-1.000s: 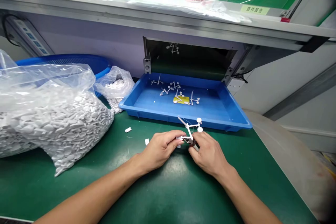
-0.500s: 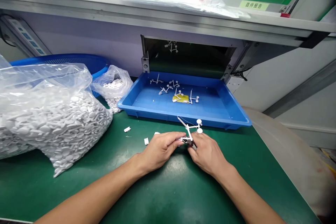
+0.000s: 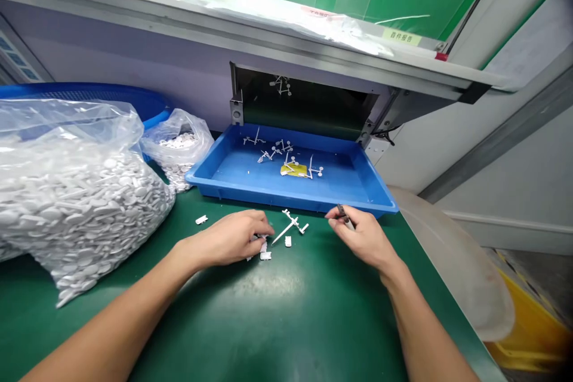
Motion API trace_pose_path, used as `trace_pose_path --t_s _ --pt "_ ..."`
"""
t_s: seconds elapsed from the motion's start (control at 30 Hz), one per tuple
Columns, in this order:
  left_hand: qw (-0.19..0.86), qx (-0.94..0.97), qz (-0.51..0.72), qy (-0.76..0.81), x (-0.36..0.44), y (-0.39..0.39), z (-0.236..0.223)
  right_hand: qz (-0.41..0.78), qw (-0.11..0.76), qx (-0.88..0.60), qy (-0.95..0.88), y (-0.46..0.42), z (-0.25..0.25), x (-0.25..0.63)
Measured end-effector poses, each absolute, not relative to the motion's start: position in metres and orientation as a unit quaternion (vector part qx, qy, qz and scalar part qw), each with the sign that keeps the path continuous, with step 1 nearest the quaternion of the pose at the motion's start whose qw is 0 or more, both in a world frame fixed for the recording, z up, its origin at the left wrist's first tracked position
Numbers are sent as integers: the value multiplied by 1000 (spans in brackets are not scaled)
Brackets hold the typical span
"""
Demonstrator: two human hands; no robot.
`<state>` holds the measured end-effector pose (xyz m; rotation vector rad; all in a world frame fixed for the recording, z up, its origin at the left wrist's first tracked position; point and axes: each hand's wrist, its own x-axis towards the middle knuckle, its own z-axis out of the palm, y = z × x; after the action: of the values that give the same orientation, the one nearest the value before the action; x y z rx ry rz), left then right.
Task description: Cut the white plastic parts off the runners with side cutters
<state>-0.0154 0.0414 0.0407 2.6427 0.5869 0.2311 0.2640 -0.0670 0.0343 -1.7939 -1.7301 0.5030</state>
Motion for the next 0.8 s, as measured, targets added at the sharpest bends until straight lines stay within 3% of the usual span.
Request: trace_pose_path --t_s 0.13,0.27,0.5,0.57,0.67,0.8 --pt "206 952 67 215 -24 47 36 180 291 -665 -664 -59 30 234" --pt "230 943 131 200 -22 55 29 161 277 -689 -650 -38 16 202" --pt "292 870 285 278 -19 57 18 272 332 -653 -624 -23 10 204" --pt "377 835 277 289 -15 50 16 328 375 -624 -602 -27 7 205" --pt "498 774 265 288 -4 41 12 466 517 -532 -483 -33 0 203" --pt "514 714 330 342 10 26 7 550 602 -464 -345 -43 -6 192"
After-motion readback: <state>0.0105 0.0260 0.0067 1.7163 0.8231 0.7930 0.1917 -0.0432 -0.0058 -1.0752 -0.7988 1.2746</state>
